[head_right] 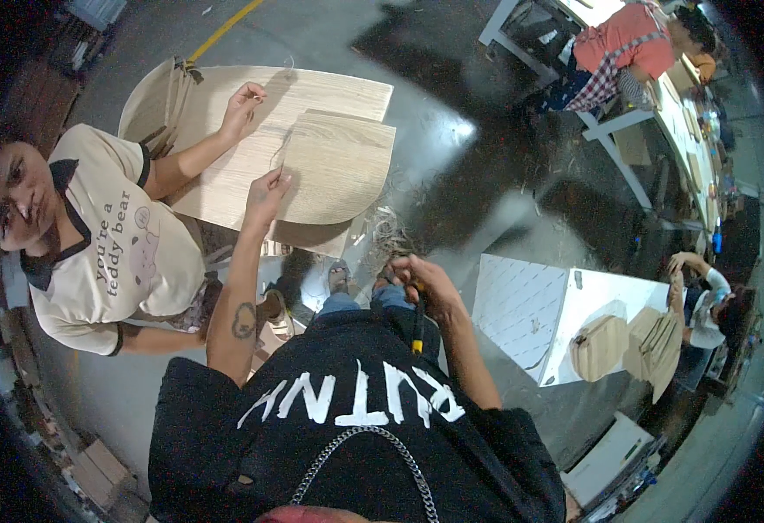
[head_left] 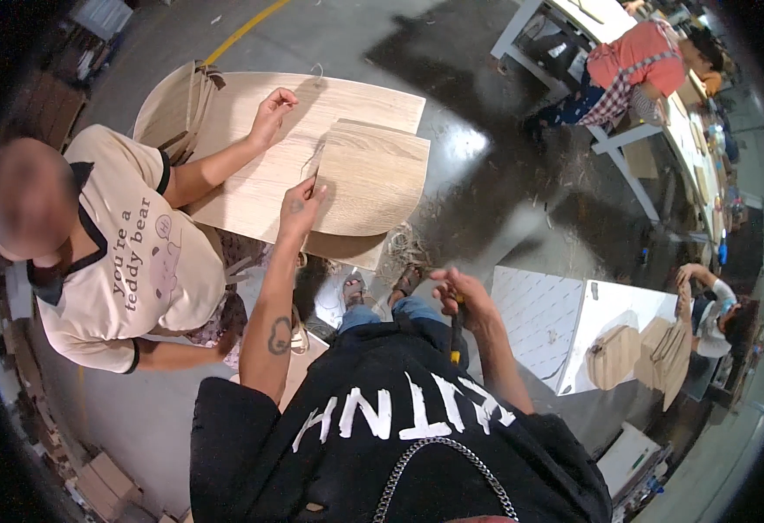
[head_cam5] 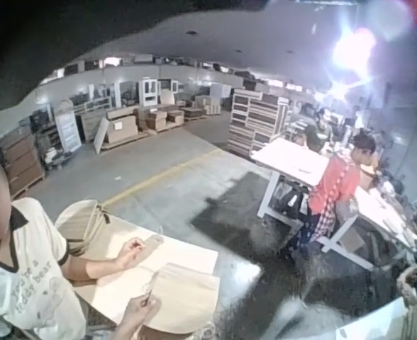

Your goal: The recorder uses a utility knife to trim the edges of thin wooden board cutouts in a factory setting.

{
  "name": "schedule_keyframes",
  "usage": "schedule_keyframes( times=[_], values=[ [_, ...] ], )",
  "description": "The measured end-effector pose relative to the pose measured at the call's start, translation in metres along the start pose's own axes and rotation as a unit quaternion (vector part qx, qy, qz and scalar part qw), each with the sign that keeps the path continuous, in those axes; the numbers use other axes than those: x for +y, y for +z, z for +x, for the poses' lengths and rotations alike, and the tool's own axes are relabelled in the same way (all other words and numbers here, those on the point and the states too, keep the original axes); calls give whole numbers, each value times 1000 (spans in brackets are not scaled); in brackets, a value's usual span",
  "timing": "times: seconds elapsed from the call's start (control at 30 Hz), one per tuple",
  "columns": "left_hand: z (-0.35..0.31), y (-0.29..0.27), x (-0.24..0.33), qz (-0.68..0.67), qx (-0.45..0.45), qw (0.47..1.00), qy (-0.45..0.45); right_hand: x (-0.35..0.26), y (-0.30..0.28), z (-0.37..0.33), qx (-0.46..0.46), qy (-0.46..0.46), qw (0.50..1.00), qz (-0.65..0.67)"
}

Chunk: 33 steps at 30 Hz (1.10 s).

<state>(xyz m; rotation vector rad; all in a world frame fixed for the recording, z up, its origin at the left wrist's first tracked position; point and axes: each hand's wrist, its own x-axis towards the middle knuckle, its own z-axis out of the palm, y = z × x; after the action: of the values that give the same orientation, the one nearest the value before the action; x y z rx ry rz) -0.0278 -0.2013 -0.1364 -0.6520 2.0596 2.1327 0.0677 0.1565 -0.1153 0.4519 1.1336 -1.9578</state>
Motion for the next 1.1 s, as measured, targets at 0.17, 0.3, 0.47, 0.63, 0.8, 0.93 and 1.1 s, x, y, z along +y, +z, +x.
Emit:
schedule_keyframes(
  times=[0.17, 0.3, 0.47, 0.63, 0.8, 0.93, 1.1],
  values=[
    [3, 48, 24, 568, 165, 764, 257, 79, 2, -51, 120, -31, 988, 97],
    [65, 66, 39, 558, -18, 734, 386, 95, 31, -68, 186, -93, 954, 217],
    [104, 63, 21, 636, -71, 674, 370, 66, 17, 11, 173, -209, 951, 151],
    [69, 106, 22, 607, -16, 739, 292, -31, -14, 119, 159, -333, 929, -24],
    [74, 104, 12, 648, 17, 706, 287, -94, -25, 206, 109, -454, 868, -167],
    [72, 106, 14, 632, 18, 710, 312, -116, -41, 222, 110, -509, 816, -250],
    [70, 101, 17, 624, 25, 717, 310, -114, -49, 231, 61, -517, 810, -269]
  ],
)
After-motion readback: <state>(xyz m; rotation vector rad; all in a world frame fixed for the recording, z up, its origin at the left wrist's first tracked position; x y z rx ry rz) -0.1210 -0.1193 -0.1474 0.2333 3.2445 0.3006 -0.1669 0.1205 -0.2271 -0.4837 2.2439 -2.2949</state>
